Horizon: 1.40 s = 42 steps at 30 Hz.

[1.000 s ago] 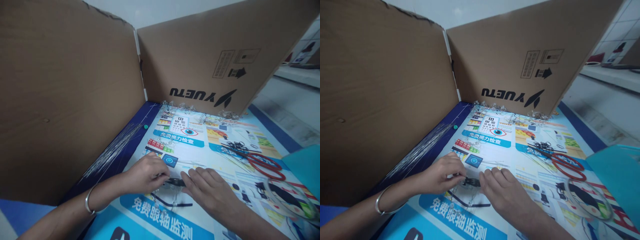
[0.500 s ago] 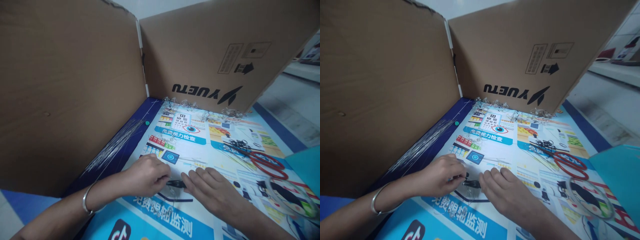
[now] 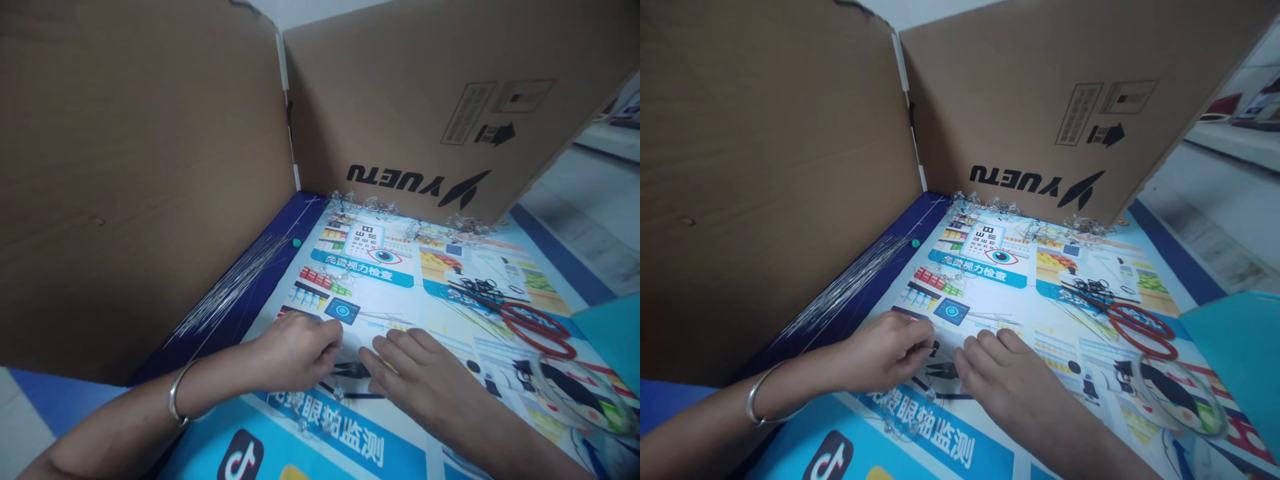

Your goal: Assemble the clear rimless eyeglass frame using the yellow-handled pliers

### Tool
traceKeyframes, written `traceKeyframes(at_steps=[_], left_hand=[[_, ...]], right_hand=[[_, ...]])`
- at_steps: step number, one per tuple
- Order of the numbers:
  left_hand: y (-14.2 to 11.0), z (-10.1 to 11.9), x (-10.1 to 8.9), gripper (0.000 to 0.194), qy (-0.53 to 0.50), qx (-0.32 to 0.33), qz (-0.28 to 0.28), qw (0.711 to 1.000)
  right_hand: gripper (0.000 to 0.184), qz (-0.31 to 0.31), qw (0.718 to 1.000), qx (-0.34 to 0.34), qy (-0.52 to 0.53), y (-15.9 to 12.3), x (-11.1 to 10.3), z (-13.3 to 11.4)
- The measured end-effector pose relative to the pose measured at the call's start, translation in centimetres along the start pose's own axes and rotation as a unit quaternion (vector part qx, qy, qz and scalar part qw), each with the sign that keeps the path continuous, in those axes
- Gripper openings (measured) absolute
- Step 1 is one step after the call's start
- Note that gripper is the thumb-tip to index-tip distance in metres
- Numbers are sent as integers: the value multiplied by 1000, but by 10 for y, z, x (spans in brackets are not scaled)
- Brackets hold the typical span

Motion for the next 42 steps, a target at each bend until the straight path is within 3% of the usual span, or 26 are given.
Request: traceKeyframes(at_steps=[7,15,20,42], left_hand=[[1,-2,0,5,12,-16,-16,1000],[0,-3,2,7,24,-10,-4,1000],[0,-7,3,7,15,-31,-15,999],[-3,-7,7,6,18,-53,-45,997]], right_hand=[[20,-35,994,63,81,7,1,12],[16,-22,994,102,44,3,2,17],[14,-35,990,120,72,-3,-1,16],[18,44,993,104,24,1,-12,-5]])
Point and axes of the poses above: each hand's wrist, its own y-axis towards the middle knuckle, its own x-axis out of the palm, z = x × y, the point moved 7 cm from there along y, towards the middle knuckle, and after that the axes turned 1 degree about y, right-handed, at the moved point
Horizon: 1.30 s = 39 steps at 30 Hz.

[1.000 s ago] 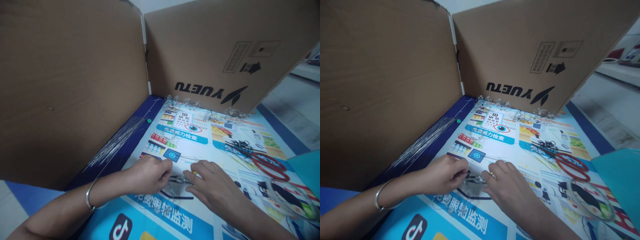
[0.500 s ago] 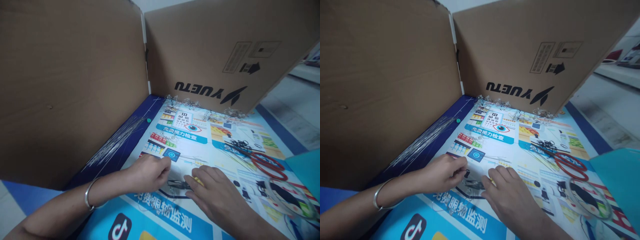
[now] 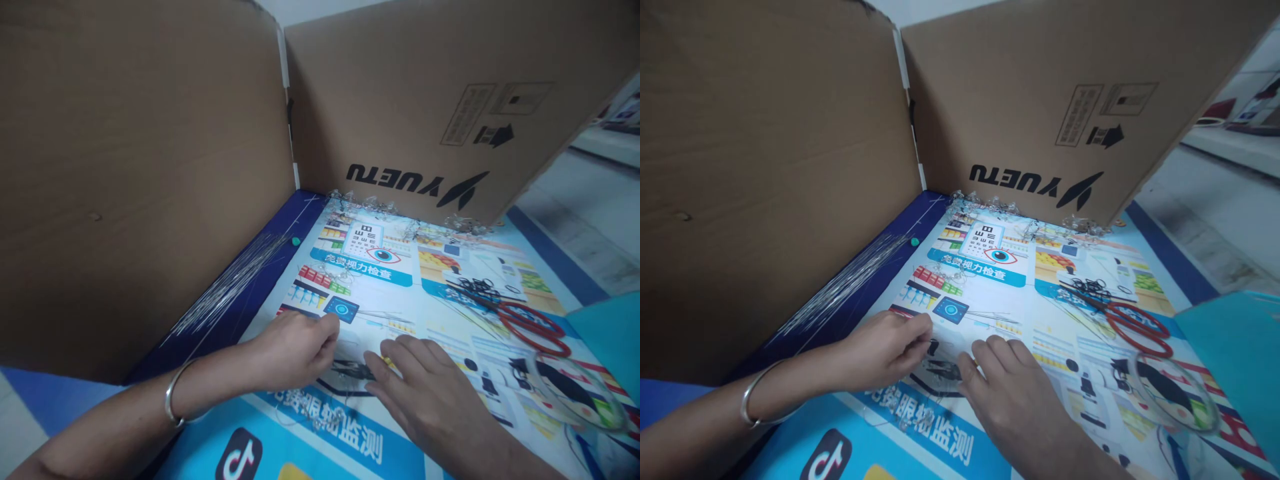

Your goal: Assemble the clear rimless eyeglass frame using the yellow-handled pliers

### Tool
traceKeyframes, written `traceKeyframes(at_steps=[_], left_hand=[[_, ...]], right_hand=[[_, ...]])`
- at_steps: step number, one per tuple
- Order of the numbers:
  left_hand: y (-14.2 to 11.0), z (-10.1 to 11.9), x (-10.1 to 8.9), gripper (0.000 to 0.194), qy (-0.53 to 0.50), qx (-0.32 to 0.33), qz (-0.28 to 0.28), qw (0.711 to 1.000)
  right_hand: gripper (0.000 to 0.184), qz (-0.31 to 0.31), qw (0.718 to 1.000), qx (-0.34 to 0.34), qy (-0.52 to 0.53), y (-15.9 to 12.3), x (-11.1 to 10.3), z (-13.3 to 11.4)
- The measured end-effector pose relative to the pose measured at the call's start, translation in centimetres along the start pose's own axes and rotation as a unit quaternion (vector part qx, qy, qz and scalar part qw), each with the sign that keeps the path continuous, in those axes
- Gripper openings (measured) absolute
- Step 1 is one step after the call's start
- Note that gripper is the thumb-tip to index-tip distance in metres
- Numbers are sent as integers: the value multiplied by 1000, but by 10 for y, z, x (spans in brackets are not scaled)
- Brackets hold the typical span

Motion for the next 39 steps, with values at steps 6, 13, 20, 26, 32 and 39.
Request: traceKeyframes(at_steps=[6,13,20,26,32,39], left_hand=[[0,-1,-1,6,-1,-2,4,1000],[-2,4,-3,6,22,13,-2,1000],[-1,9,-3,11,61,23,-35,997],[0,10,-3,12,62,33,-46,997],[-1,9,-2,13,48,30,-48,997],[0,9,-2,11,25,32,-52,998]], right_hand=[[17,8,1000,3,-9,-3,0,-1],[17,-4,1000,-5,3,-4,7,1],[14,-12,1000,-1,21,1,8,4],[11,-44,998,17,34,1,11,6],[11,-48,997,25,57,-1,14,9],[13,-52,997,25,55,-2,17,9]])
Point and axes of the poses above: each hand's wrist, its own y-axis towards the middle knuckle, its own x-axis out of the palm, z = x × y, the point moved 7 cm from there along y, towards the middle knuckle, and after that the axes turned 1 degree about y, right-handed, at the moved point
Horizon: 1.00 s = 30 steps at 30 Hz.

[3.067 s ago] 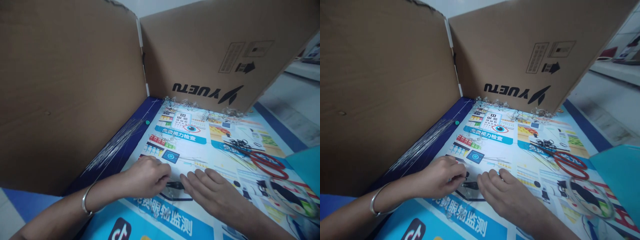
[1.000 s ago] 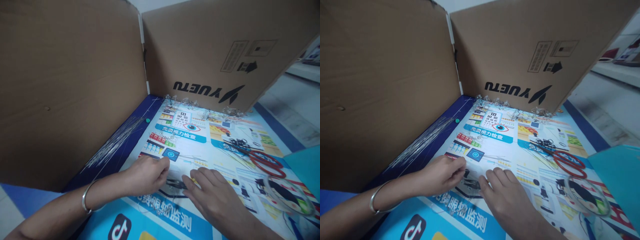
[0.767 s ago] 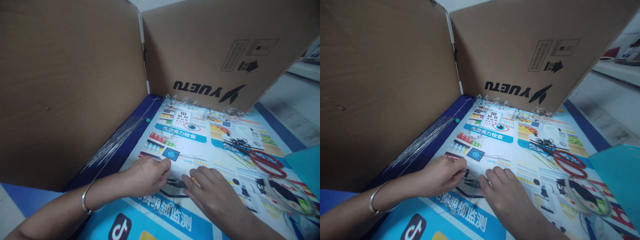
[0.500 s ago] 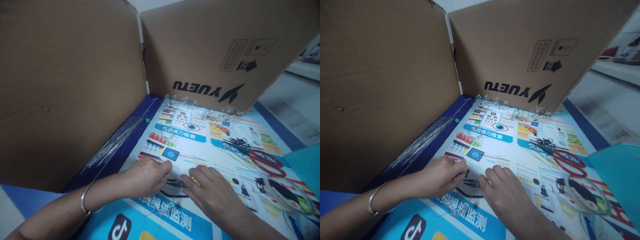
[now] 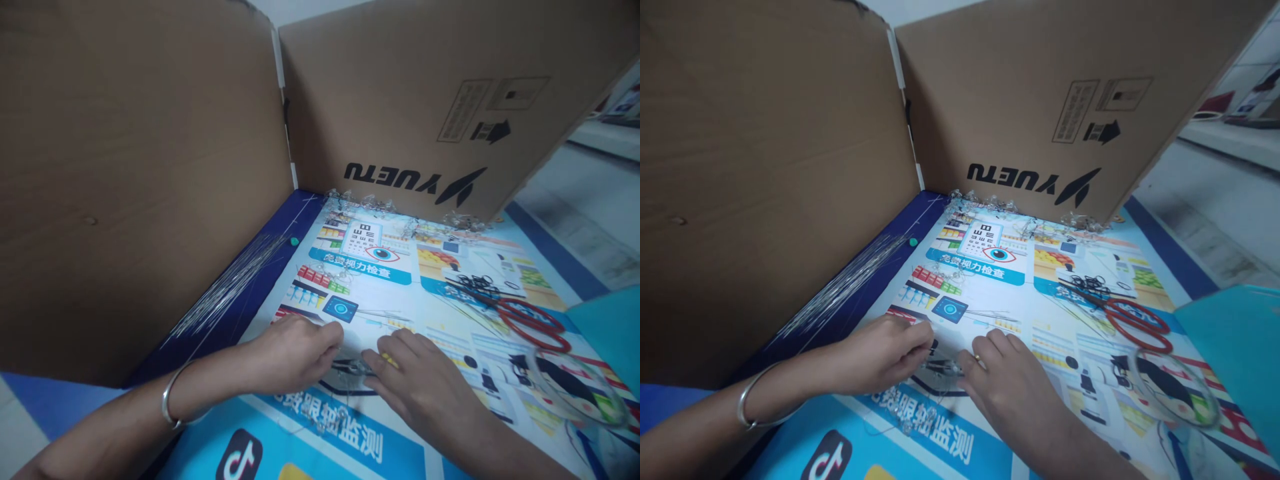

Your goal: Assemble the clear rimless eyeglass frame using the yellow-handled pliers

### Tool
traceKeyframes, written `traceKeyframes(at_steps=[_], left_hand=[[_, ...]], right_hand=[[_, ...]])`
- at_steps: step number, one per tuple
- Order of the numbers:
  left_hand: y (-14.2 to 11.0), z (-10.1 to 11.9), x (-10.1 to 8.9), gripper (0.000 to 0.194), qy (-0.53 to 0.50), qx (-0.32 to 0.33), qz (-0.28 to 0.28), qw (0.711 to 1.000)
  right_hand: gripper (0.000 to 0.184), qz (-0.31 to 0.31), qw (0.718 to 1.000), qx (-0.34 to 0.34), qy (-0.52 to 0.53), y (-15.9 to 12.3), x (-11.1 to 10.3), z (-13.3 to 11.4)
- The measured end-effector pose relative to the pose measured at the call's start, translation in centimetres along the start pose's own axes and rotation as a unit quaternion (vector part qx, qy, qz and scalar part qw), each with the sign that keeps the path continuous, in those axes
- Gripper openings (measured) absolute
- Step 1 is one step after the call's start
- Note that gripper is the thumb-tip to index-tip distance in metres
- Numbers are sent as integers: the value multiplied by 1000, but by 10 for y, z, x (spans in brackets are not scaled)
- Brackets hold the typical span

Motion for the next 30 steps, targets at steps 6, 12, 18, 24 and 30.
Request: traceKeyframes(at_steps=[6,12,18,24,30], left_hand=[[-1,0,-2,9,-5,6,1,1000],[-1,3,-2,8,-8,25,7,1000],[-1,2,0,9,-13,26,13,999],[0,-4,-1,8,-41,14,43,998],[-1,-4,-1,6,-52,4,48,997]], right_hand=[[12,-3,1000,-2,-12,0,3,1],[13,-14,1000,2,-17,-1,4,1],[12,-11,1000,-6,-23,-4,5,1],[11,-25,1000,8,-7,-3,3,3],[13,-12,1000,18,10,-1,-1,3]])
Point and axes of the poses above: each hand's wrist, its own y-axis towards the middle knuckle, its own x-axis out of the palm, z = x × y, the point moved 7 cm from there along y, towards the middle knuckle, and after that the axes turned 1 degree about y, right-handed, at the moved point
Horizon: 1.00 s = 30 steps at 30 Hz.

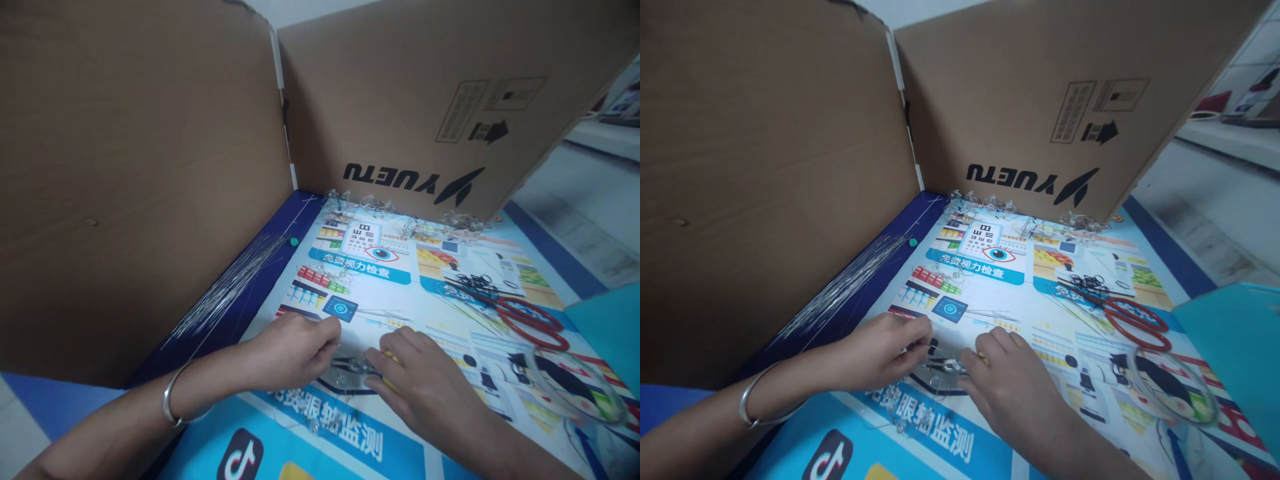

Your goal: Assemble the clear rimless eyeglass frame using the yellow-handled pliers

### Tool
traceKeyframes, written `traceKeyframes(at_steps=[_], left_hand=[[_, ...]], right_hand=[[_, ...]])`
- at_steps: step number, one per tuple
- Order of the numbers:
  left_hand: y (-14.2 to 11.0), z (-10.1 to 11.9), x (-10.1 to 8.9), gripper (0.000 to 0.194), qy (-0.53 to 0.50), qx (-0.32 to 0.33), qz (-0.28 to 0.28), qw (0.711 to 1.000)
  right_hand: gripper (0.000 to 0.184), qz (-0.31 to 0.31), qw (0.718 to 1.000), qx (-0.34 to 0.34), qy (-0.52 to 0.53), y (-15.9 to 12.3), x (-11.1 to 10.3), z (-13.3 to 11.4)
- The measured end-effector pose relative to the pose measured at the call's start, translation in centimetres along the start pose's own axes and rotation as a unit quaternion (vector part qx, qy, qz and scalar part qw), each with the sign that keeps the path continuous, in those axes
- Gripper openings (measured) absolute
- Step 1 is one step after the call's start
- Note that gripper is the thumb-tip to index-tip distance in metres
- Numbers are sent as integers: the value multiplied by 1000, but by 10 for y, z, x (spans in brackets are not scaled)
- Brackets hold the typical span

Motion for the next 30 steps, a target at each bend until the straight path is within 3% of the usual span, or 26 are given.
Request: traceKeyframes(at_steps=[22,30], left_hand=[[0,2,2,9,21,-2,-30,999],[2,-7,5,7,-27,-38,15,999]], right_hand=[[11,-7,998,14,56,-1,5,5],[14,5,999,21,43,-1,6,3]])
Point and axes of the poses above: each hand's wrist, its own y-axis towards the middle knuckle, its own x-axis out of the palm, z = x × y, the point moved 7 cm from there along y, towards the middle knuckle, and after that the axes turned 1 degree about y, right-handed, at the moved point
